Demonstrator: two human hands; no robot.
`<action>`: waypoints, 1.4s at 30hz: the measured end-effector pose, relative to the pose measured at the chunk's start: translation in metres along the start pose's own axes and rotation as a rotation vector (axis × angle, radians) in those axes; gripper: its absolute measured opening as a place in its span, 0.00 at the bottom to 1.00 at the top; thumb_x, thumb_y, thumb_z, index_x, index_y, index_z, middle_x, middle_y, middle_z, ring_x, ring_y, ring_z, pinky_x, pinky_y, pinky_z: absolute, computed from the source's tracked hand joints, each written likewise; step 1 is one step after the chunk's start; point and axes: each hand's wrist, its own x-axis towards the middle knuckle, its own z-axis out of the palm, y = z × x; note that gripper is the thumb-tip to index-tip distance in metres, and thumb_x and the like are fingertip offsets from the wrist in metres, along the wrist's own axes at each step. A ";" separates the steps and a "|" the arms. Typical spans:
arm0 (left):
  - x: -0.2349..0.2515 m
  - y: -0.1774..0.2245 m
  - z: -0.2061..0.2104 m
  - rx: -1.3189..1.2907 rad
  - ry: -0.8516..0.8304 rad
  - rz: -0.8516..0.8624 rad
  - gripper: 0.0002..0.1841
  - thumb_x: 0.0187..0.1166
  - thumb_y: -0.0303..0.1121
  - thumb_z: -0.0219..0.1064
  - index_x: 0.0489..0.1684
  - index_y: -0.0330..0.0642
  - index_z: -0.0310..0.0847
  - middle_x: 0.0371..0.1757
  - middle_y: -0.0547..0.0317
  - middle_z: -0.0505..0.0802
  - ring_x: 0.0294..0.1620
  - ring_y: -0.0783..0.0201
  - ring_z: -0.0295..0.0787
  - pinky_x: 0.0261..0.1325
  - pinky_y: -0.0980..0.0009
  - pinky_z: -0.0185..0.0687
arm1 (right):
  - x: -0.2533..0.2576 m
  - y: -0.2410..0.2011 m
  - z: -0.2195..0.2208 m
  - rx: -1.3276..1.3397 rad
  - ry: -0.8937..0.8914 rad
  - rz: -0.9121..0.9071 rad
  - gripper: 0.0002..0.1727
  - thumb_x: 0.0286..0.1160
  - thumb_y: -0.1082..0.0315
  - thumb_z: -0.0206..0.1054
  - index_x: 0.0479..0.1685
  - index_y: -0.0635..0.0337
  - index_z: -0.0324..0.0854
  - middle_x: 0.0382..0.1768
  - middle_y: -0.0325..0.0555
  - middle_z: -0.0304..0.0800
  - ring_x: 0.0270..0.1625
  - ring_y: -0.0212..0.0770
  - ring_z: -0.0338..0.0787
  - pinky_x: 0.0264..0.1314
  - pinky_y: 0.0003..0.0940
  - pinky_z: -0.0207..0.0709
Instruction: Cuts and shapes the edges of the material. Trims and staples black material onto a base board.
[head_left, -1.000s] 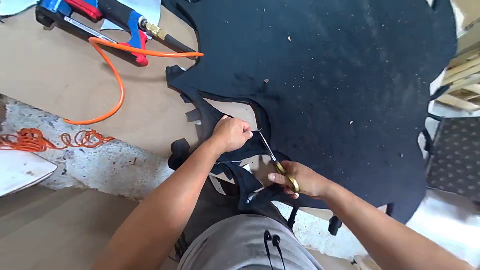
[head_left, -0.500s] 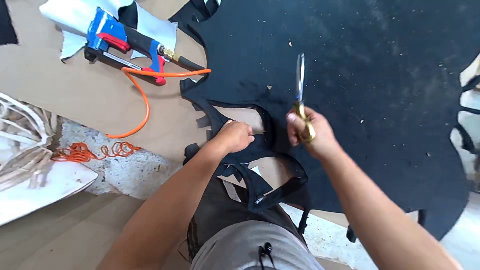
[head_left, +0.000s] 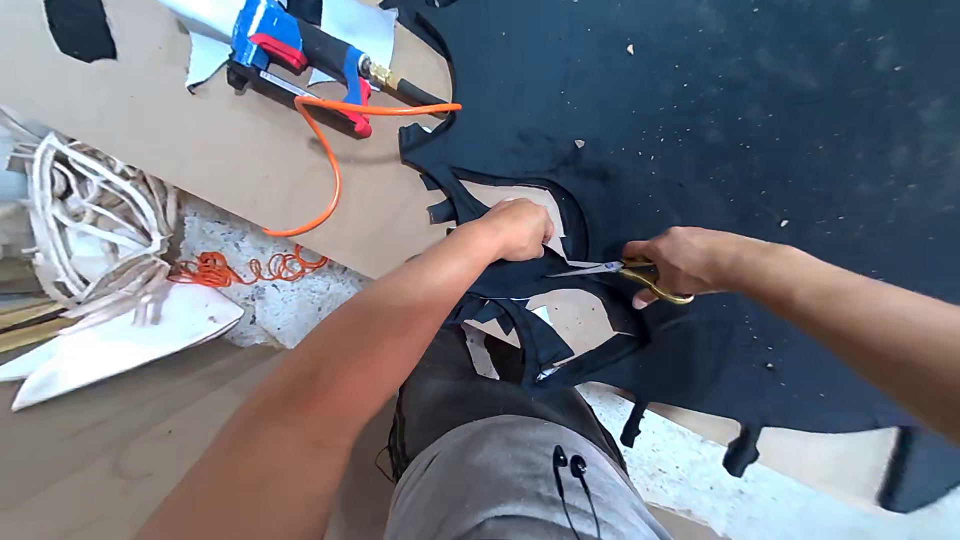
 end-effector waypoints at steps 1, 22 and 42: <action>0.000 -0.002 -0.001 -0.024 -0.002 0.009 0.09 0.81 0.42 0.70 0.44 0.50 0.93 0.44 0.55 0.95 0.55 0.52 0.90 0.66 0.42 0.78 | 0.009 0.021 0.027 0.121 -0.197 0.055 0.35 0.65 0.26 0.70 0.50 0.50 0.87 0.24 0.45 0.87 0.28 0.49 0.89 0.31 0.53 0.83; -0.008 -0.020 -0.014 -0.246 0.068 0.030 0.11 0.82 0.42 0.70 0.42 0.45 0.92 0.40 0.56 0.94 0.46 0.60 0.90 0.56 0.51 0.83 | 0.117 -0.015 0.049 0.280 -0.662 0.145 0.28 0.60 0.38 0.82 0.30 0.56 0.86 0.25 0.46 0.84 0.33 0.49 0.88 0.39 0.54 0.81; -0.120 -0.071 0.083 -1.438 0.255 -0.237 0.11 0.78 0.26 0.69 0.54 0.34 0.84 0.48 0.48 0.94 0.50 0.58 0.92 0.57 0.56 0.88 | 0.010 0.014 0.026 0.502 -0.416 0.391 0.32 0.50 0.34 0.85 0.53 0.37 0.86 0.24 0.31 0.87 0.27 0.33 0.86 0.31 0.44 0.84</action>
